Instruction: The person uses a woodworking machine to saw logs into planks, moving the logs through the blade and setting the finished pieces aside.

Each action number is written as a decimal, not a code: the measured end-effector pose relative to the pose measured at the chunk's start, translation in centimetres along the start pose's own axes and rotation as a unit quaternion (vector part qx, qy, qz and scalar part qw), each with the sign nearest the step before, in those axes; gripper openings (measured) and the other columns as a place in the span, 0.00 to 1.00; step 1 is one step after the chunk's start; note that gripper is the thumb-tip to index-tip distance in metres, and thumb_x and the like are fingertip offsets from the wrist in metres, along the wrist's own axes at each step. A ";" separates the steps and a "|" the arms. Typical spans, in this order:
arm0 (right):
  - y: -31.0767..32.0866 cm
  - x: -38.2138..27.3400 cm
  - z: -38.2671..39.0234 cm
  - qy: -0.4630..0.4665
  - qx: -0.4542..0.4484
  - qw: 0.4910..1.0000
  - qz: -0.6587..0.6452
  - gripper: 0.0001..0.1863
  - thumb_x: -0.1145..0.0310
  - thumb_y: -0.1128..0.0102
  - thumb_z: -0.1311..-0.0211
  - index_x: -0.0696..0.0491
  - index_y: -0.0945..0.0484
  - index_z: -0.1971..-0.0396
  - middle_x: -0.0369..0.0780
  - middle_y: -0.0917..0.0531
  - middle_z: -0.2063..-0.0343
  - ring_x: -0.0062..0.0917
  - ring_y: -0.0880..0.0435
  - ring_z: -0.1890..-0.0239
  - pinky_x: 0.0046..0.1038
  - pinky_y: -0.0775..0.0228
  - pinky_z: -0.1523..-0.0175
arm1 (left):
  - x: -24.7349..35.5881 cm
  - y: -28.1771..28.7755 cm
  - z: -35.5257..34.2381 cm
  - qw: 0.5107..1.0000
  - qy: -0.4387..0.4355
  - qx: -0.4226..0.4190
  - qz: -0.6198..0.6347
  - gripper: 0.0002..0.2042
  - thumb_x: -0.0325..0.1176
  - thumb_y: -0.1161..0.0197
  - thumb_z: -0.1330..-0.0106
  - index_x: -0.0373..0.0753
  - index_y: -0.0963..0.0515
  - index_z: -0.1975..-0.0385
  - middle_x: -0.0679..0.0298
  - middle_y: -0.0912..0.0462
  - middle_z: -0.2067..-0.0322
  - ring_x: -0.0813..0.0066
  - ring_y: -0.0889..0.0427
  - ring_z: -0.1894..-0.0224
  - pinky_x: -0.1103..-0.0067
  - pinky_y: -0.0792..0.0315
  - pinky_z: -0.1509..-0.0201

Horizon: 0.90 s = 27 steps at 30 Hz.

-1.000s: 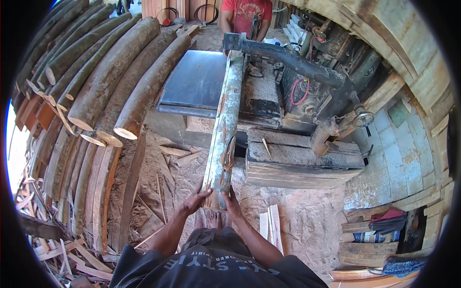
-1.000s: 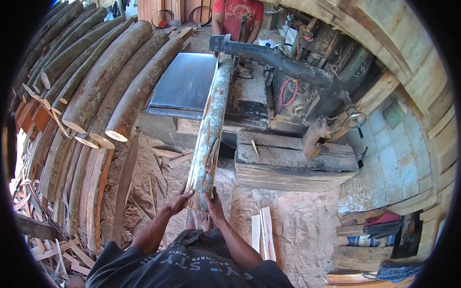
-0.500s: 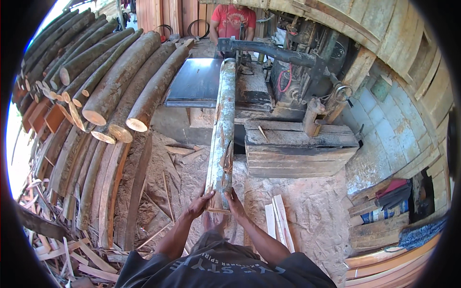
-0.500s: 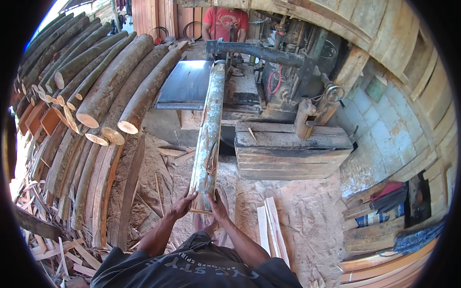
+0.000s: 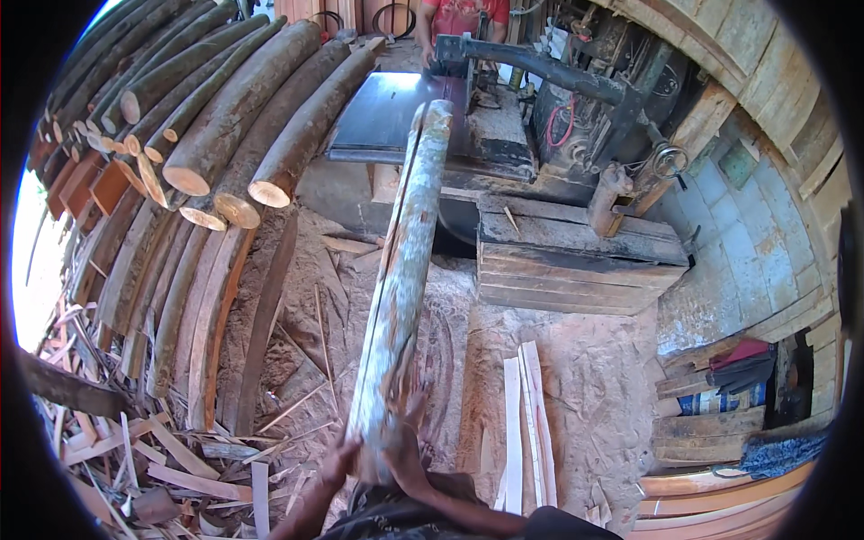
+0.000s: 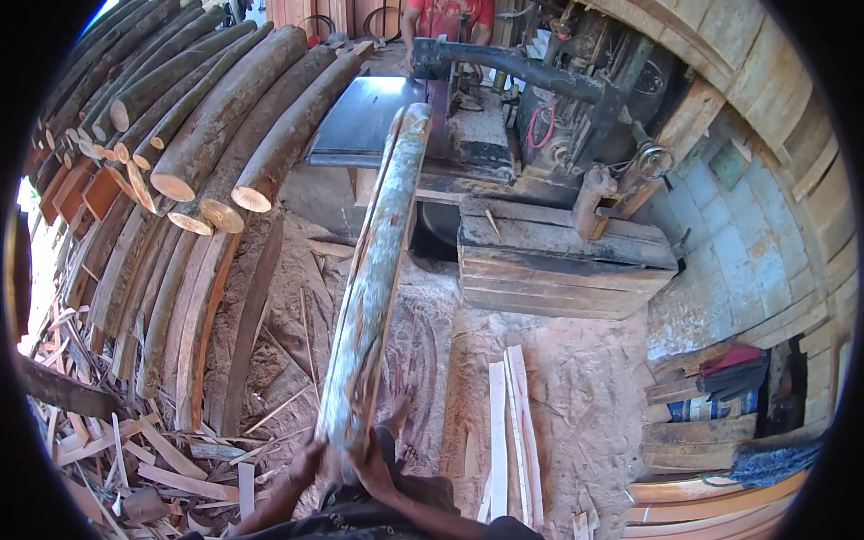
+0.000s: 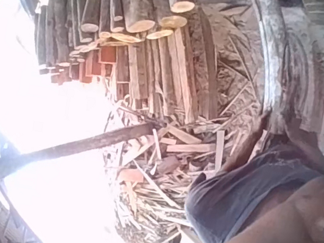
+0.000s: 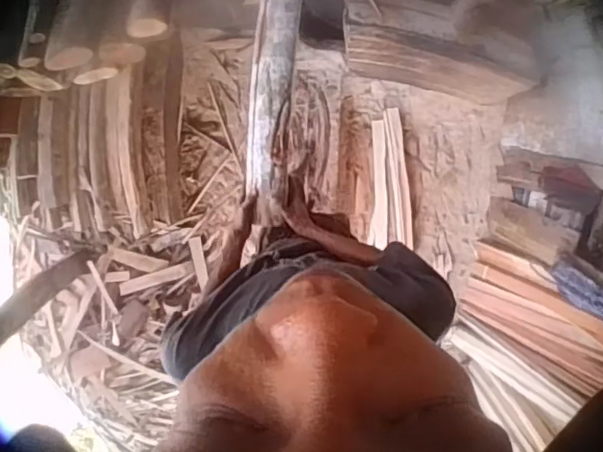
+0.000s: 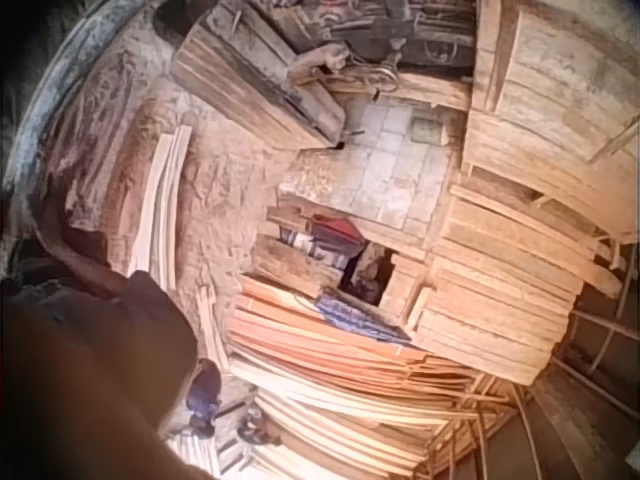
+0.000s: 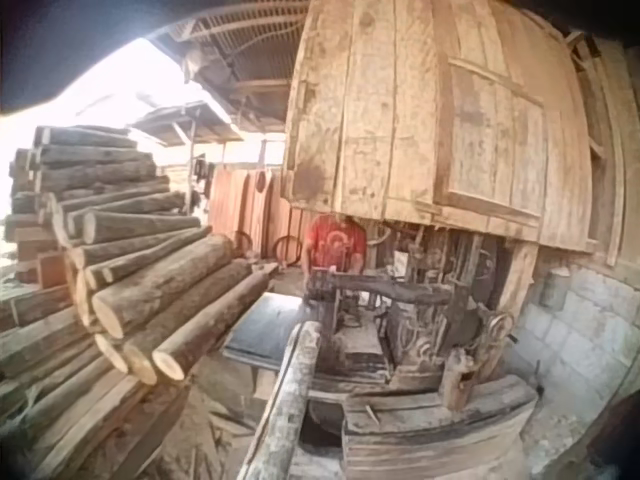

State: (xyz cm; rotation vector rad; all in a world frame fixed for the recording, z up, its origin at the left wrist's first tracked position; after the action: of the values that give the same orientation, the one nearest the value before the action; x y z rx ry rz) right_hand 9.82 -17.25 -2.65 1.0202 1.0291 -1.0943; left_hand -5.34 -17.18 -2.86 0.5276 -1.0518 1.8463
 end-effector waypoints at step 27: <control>-15.8 -6.5 -46.4 -0.268 -0.251 0.836 -0.407 0.52 0.22 0.63 0.52 0.49 0.45 0.37 0.38 0.28 0.45 0.30 0.23 0.53 0.47 0.31 0.51 | 5.1 7.4 1.7 0.840 -0.054 0.513 -0.168 0.20 0.39 0.45 0.35 0.37 0.29 0.45 0.54 0.21 0.60 0.69 0.22 0.61 0.71 0.28 0.56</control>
State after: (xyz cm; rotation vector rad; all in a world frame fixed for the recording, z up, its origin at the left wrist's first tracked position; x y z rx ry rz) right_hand -12.64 26.45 -7.94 -0.2206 1.2031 -1.5468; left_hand -14.38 -17.60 -1.61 1.3476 0.0944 1.9420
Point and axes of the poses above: each hand's wrist, its own z-axis away from the middle knuckle, its own y-axis out of the back of the hand, x = y × z, the point moved 10 cm from there along -z, towards the middle knuckle
